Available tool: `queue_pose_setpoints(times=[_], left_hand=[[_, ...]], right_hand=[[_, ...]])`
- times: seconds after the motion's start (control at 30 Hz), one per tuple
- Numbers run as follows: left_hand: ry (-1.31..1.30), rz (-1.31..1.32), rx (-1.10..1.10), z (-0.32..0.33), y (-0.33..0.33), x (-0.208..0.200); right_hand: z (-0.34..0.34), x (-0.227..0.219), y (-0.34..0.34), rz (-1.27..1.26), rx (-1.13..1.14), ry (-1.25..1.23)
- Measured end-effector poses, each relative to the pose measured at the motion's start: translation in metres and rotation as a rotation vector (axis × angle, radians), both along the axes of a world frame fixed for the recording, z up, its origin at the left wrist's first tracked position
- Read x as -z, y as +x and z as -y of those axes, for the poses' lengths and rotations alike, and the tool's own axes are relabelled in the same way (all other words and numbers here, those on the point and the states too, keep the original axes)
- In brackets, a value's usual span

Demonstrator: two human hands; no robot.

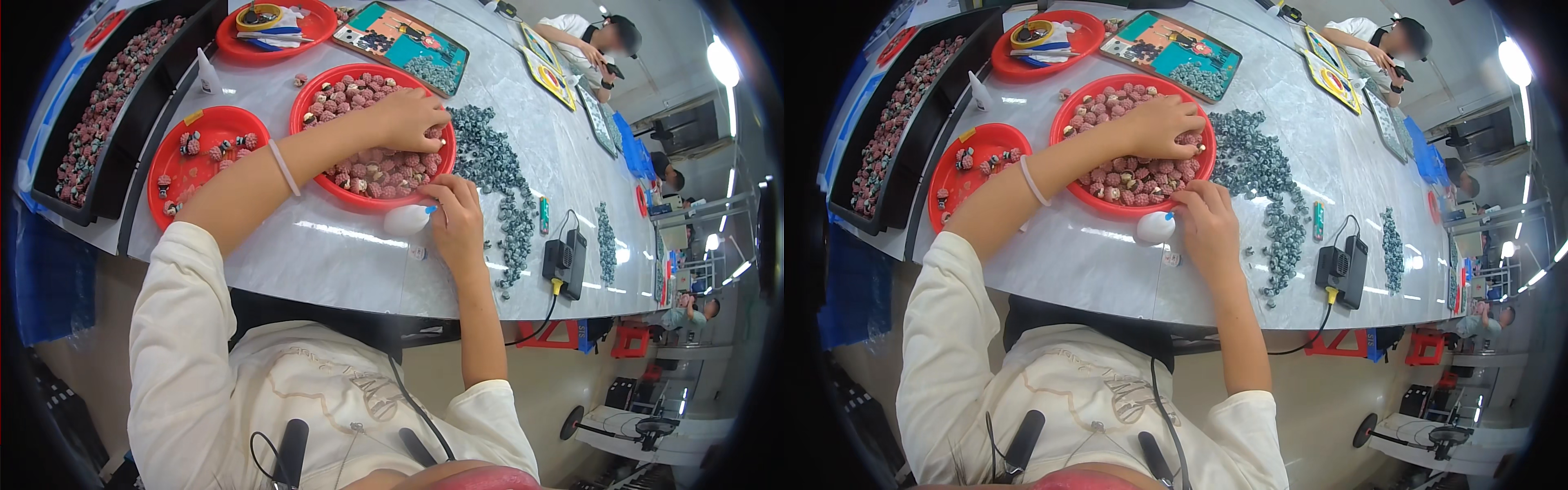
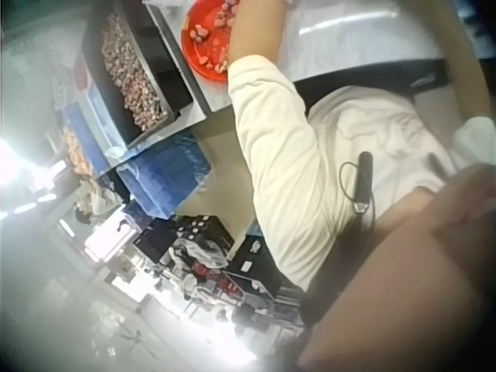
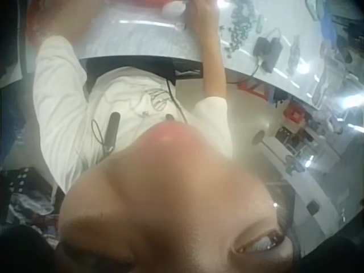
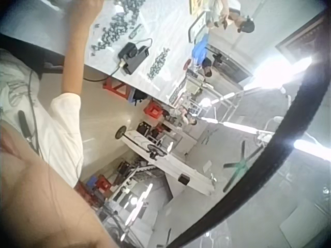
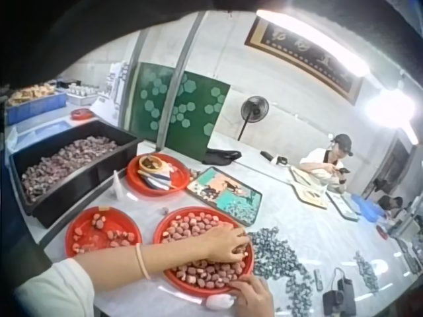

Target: The person assembles toy figurines by picking up figurine heads from a tray, applying glue with a squeeze bottle, attaching body pieces by hand, and placing the completed figurines onto another tray.

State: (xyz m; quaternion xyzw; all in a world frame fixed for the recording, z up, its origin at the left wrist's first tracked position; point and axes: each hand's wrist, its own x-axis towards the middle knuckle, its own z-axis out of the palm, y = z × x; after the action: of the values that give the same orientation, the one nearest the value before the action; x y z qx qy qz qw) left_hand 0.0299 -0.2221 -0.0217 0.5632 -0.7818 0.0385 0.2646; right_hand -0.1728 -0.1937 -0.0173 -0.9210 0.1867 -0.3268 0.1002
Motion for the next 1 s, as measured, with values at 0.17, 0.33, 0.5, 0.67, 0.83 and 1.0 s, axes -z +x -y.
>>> queue_pose_setpoints(times=[0.17,0.33,0.5,0.67,0.83,1.0], left_hand=[[-0.019,-0.02,0.027,-0.018,0.002,0.002],[-0.096,-0.035,0.135,-0.037,0.019,0.006],[-0.18,0.089,0.06,-0.064,0.029,0.009],[-0.207,0.12,0.065,-0.084,0.019,0.012],[-0.208,0.021,-0.021,-0.065,0.028,0.007],[0.255,-0.127,-0.035,-0.043,0.034,0.002]], right_hand=[[-0.002,0.002,-0.001,-0.002,0.006,0.02],[0.001,0.003,0.001,0.0,0.017,0.024],[0.003,0.002,-0.001,-0.01,0.026,0.015],[0.002,0.003,-0.001,-0.029,0.027,0.046],[0.001,0.006,-0.001,-0.023,0.017,0.053],[0.0,0.004,-0.001,-0.024,0.02,0.048]])
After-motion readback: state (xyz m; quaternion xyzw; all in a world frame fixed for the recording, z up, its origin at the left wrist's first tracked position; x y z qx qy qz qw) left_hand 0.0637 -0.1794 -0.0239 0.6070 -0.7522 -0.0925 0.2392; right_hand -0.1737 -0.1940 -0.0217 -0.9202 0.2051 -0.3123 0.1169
